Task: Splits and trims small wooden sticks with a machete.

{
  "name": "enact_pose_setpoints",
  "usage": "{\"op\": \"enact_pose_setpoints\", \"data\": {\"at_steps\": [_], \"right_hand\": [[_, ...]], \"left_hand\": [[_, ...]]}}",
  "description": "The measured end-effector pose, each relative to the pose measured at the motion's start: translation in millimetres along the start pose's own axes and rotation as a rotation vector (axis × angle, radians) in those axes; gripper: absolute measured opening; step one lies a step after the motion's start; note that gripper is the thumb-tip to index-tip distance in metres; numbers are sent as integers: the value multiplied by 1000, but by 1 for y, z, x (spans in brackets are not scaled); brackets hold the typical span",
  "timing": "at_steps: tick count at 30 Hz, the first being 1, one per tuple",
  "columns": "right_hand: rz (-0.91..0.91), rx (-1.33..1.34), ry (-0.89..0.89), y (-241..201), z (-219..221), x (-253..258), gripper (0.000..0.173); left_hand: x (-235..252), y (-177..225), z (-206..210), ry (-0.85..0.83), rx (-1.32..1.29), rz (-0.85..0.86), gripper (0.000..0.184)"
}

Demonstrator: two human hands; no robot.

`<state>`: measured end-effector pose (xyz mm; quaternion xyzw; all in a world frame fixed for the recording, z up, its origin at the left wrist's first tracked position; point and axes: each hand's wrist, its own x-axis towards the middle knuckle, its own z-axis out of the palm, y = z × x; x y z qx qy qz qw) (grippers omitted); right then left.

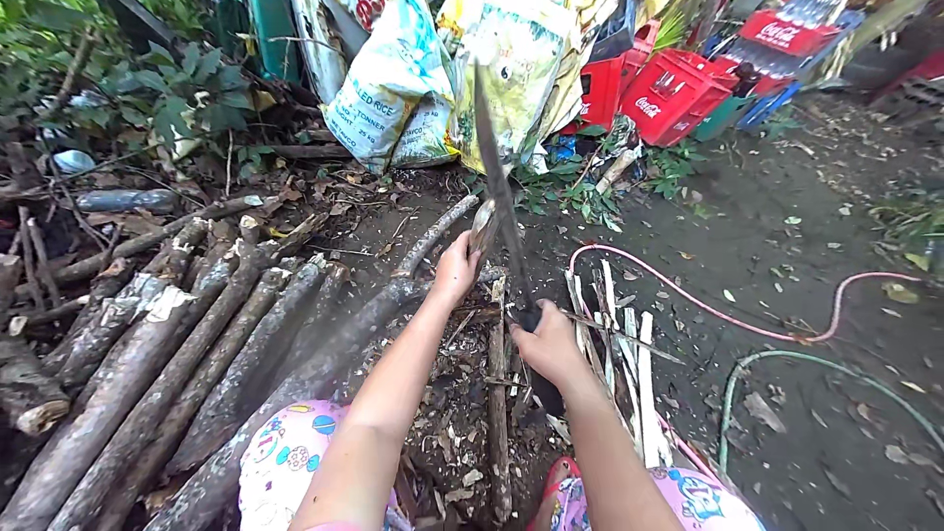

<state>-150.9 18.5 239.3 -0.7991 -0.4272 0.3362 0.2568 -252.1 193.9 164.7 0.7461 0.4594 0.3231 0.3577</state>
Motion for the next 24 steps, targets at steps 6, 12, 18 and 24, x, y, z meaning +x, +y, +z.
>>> {"op": "enact_pose_setpoints", "data": {"at_steps": [6,12,18,24], "right_hand": [[66,134,-5,-1,15,32,48],[-79,21,-119,-26,12,39,56],[-206,567,-94,48,25,86,44],[417,98,-170,217,144,99,62]], "left_hand": [[-46,-6,12,-22,-339,-385,62],[-116,64,-16,-433,-768,-451,62],[-115,56,-40,-218,-588,-494,41],[-107,50,-54,-254,-582,-470,30]]}}
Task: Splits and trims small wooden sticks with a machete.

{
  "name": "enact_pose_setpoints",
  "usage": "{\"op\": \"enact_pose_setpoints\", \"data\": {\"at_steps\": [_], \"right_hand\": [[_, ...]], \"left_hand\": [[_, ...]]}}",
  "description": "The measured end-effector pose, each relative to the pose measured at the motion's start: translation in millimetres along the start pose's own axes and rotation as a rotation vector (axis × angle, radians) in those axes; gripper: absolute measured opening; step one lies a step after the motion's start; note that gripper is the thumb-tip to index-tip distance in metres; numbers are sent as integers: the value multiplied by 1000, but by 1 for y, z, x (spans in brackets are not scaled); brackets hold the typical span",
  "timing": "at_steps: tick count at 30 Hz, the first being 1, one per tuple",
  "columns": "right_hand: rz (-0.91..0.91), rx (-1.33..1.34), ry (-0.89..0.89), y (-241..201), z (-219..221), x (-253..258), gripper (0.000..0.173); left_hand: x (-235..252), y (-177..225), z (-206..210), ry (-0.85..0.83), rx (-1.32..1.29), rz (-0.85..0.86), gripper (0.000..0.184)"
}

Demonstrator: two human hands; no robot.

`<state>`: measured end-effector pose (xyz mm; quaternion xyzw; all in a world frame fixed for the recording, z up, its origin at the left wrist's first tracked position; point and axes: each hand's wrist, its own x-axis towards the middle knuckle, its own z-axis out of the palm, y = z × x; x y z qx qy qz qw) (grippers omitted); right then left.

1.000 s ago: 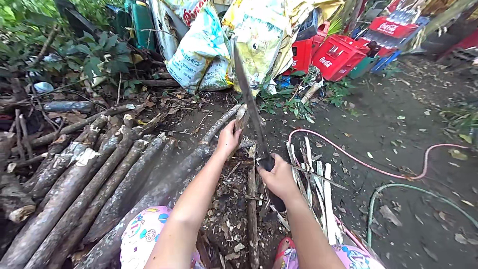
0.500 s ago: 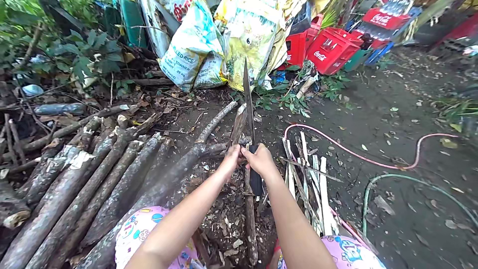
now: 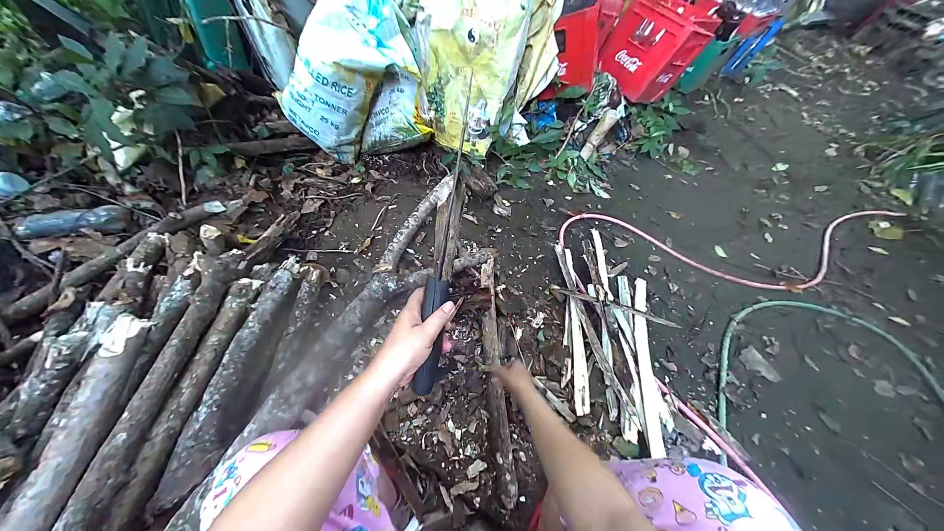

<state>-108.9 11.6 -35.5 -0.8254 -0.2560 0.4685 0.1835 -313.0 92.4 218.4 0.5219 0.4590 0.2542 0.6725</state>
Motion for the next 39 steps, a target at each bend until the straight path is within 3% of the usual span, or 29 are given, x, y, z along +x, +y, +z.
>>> {"op": "enact_pose_setpoints", "data": {"at_steps": [2,4,9,11,14,17,22,25,29,33,35,39], "right_hand": [[123,-174,-52,29,37,0,70],[186,-307,27,42,63,3,80],[226,-499,67,47,85,20,84],[287,-449,32,41,76,20,75],[348,-155,36,31,51,7,60],[283,81,111,25,32,-8,57],[-53,408,238,-27,-19,-50,67],[-417,527,361,-102,-84,-111,78],[-866,559,663,-200,-176,-186,83],[-1270,541,895,-280,-219,-230,84],[-1178,310,856,-290,-211,-239,81],[-527,-670,418,-280,-178,-198,66]], "left_hand": [[1,1,-3,5,11,11,30],[1,2,-4,9,26,18,32],[-2,-2,-8,-2,-3,22,33],[-3,-1,-9,-4,-15,12,32],[-3,1,-9,3,-8,11,31],[-4,4,-8,12,-13,1,29],[-7,5,-8,36,-28,-20,31],[-9,4,-9,52,-51,-6,33],[-10,1,-12,60,-81,-8,34],[-10,2,-12,77,-105,-7,36],[-9,2,-13,84,-108,-8,37],[-8,-1,-19,94,-75,-4,32]]}}
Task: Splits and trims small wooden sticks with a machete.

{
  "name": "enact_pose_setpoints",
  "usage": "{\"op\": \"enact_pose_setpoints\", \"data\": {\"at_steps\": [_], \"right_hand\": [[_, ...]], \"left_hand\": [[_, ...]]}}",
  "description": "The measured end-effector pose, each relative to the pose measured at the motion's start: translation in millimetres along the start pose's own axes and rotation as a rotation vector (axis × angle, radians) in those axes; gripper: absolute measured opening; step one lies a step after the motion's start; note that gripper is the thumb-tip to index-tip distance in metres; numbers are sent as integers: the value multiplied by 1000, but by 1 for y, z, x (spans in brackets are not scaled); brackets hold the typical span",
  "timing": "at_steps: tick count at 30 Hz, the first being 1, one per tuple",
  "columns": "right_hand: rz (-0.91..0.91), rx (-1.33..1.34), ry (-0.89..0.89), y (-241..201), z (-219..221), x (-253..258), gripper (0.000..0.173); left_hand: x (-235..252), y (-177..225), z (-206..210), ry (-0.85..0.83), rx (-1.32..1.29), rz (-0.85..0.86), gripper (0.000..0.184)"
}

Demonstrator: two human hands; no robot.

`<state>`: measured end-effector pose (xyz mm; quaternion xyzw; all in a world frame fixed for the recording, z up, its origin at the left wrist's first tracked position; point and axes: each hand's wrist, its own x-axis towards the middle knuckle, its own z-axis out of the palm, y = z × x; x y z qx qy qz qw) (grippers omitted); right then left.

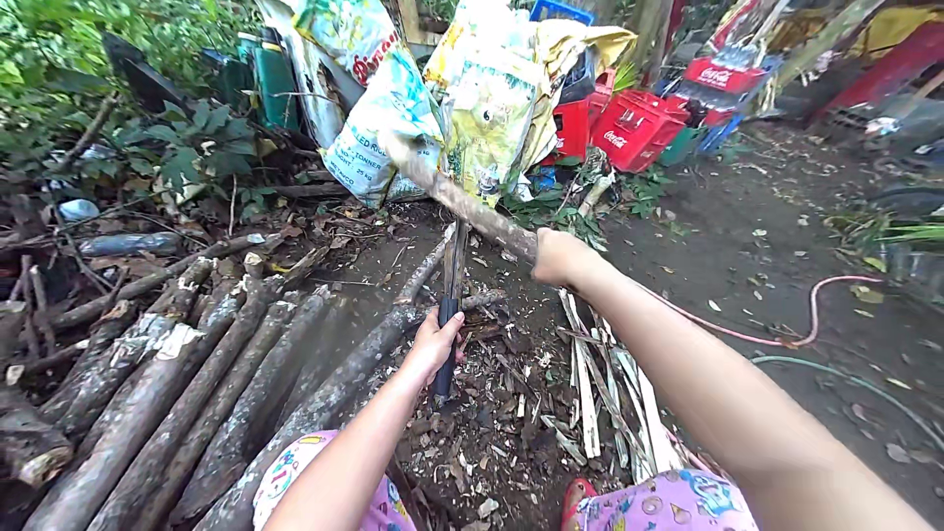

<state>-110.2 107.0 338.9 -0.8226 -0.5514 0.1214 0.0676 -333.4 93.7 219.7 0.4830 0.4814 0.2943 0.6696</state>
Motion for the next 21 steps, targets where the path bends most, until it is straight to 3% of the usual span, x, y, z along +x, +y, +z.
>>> {"op": "enact_pose_setpoints", "data": {"at_steps": [2,8,11,14,17,19,21], "right_hand": [[17,-158,-160,2,7,15,59],[-49,20,-101,16,-4,8,50],[-121,214,116,13,-45,-8,53],[-236,533,443,-6,-91,-24,63],[-386,785,715,-22,-98,-12,78],[-275,657,593,-24,-67,-13,85],[-90,314,224,-12,-12,-1,73]], "left_hand": [[1,1,-4,2,36,-10,33],[1,0,-5,-28,42,-13,33],[1,-2,-5,-29,28,-14,32],[0,0,-5,-18,34,-50,38],[3,1,-5,-16,32,-49,38],[5,-1,-7,-20,59,-38,41],[4,-3,-10,-33,110,-58,49]]}}
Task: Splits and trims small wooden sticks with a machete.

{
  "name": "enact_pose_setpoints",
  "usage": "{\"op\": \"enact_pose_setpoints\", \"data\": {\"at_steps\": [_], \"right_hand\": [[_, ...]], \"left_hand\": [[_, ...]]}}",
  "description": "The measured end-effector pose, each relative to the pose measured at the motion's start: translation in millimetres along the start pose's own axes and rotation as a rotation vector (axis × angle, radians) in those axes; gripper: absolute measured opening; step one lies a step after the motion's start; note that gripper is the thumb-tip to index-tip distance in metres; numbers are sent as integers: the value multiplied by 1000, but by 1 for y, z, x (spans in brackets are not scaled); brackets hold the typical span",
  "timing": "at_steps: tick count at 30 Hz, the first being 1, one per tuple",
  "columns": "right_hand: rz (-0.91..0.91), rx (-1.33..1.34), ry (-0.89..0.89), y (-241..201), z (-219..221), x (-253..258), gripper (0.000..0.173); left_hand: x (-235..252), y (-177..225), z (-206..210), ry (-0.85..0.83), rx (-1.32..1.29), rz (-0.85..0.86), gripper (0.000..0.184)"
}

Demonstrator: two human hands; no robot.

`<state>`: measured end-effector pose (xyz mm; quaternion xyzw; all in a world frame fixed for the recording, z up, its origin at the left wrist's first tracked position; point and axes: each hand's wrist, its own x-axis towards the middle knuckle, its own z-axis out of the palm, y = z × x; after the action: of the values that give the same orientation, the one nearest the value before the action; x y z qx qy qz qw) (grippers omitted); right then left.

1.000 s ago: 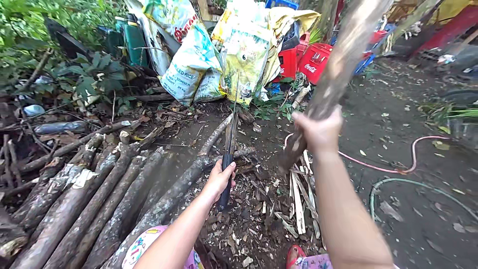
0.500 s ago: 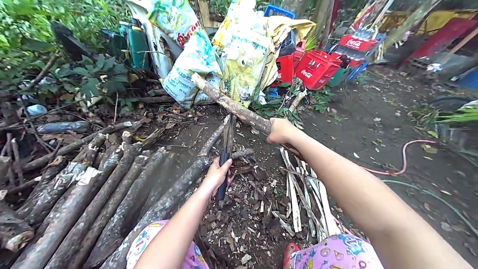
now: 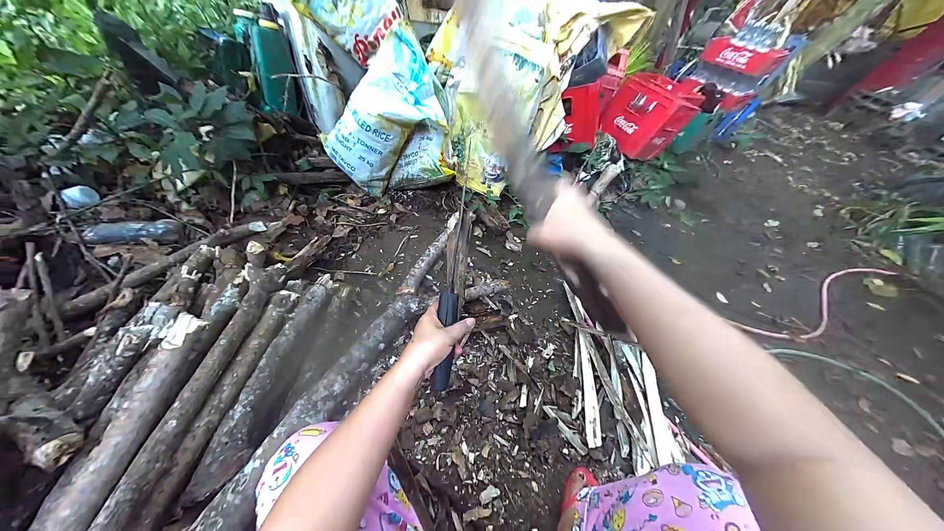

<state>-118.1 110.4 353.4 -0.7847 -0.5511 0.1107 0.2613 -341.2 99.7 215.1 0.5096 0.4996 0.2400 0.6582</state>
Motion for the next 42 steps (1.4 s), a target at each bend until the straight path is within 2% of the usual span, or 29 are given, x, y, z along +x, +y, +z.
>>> {"op": "enact_pose_setpoints", "data": {"at_steps": [2,3,4,7,11,15,17,18,19,20,22,23,25,27,30,34,37,39,40,42], "right_hand": [[136,-282,-325,30,36,16,58],[167,-292,-415,41,43,23,52],[192,-261,-453,50,46,23,48],[237,-107,-411,68,42,14,52],[133,148,-191,71,10,13,52],[-33,389,224,34,-35,23,67],[-104,469,397,28,-27,33,77],[-103,456,404,31,-14,33,82],[-67,379,340,40,6,30,82],[5,238,201,55,30,27,82],[179,-137,-217,85,78,28,74],[235,-245,-371,93,93,33,69],[281,-277,-465,96,112,33,65],[283,-204,-452,91,111,31,62],[242,-3,-383,88,100,36,59],[97,261,-58,74,46,50,61],[-19,407,245,47,1,60,73],[-49,442,374,45,4,63,78],[-36,416,362,53,19,60,81],[52,222,122,89,67,49,82]], "left_hand": [[-2,0,0,-21,48,-67,44],[-3,-1,0,-27,56,-85,42],[-4,-3,-1,-35,63,-96,42],[-5,-3,-3,-57,76,-100,39],[-8,-10,-1,-70,66,-109,35],[-3,-20,2,-37,90,-115,37],[1,-24,4,-15,110,-111,40],[2,-25,4,-6,115,-106,41],[2,-26,5,-2,115,-105,42],[2,-27,5,-2,113,-112,42],[1,-26,7,-12,86,-168,36],[4,-25,7,-23,72,-202,33],[12,-35,5,4,116,-238,38],[27,-50,9,42,165,-245,46],[39,-58,11,67,183,-242,43],[45,-67,11,69,200,-258,38],[44,-69,12,77,209,-261,39],[44,-70,13,81,205,-260,39],[45,-71,12,84,204,-259,40],[48,-74,12,90,209,-257,39]]}}
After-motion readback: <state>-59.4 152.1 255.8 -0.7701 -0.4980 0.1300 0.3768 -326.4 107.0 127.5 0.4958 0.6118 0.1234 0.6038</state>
